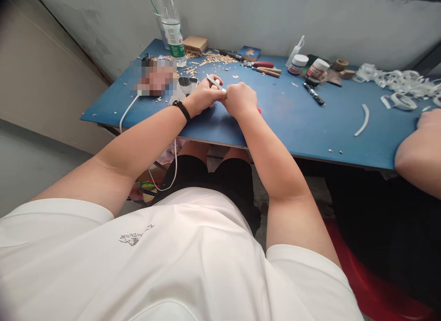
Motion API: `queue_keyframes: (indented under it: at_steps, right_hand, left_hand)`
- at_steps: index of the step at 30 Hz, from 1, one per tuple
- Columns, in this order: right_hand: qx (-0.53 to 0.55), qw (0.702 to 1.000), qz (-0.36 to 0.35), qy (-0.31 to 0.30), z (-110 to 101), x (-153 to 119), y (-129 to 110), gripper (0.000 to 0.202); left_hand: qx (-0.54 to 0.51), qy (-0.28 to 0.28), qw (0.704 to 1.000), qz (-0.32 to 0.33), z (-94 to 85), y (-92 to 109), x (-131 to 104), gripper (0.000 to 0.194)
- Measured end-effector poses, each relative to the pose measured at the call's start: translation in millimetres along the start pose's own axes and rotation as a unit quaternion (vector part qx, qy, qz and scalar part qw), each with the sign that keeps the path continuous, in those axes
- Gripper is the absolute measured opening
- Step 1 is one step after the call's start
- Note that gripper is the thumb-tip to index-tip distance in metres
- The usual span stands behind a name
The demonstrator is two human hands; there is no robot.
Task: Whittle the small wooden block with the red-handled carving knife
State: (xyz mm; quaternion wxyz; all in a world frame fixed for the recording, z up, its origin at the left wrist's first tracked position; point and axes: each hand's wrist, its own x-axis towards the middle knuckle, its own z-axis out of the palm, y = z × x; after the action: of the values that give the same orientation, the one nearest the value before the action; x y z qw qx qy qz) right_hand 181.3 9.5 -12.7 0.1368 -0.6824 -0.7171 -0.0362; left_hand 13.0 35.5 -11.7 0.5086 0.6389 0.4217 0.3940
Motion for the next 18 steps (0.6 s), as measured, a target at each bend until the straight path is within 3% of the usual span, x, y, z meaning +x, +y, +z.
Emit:
queue_keyframes:
  at_steps: [4, 9, 13, 18]
  right_hand:
    - [0.014, 0.999, -0.025, -0.022, -13.5, -8.3, -0.3, 0.044]
    - [0.018, 0.998, -0.039, -0.054, -28.0, -17.9, -4.7, 0.041]
    - [0.006, 0.998, -0.045, -0.054, -29.1, -17.5, -6.1, 0.040]
    - [-0.032, 0.997, -0.027, -0.061, -32.0, -20.6, -13.5, 0.039]
  left_hand:
    - [-0.011, -0.017, 1.000, -0.010, -4.3, 1.1, -0.2, 0.033]
    - [-0.039, -0.046, 0.998, -0.001, -8.4, -2.8, 3.0, 0.062]
    - [-0.009, -0.025, 1.000, 0.014, -4.6, -7.6, 6.7, 0.028]
    - [0.009, -0.023, 0.999, 0.036, -0.3, -12.2, 10.8, 0.048]
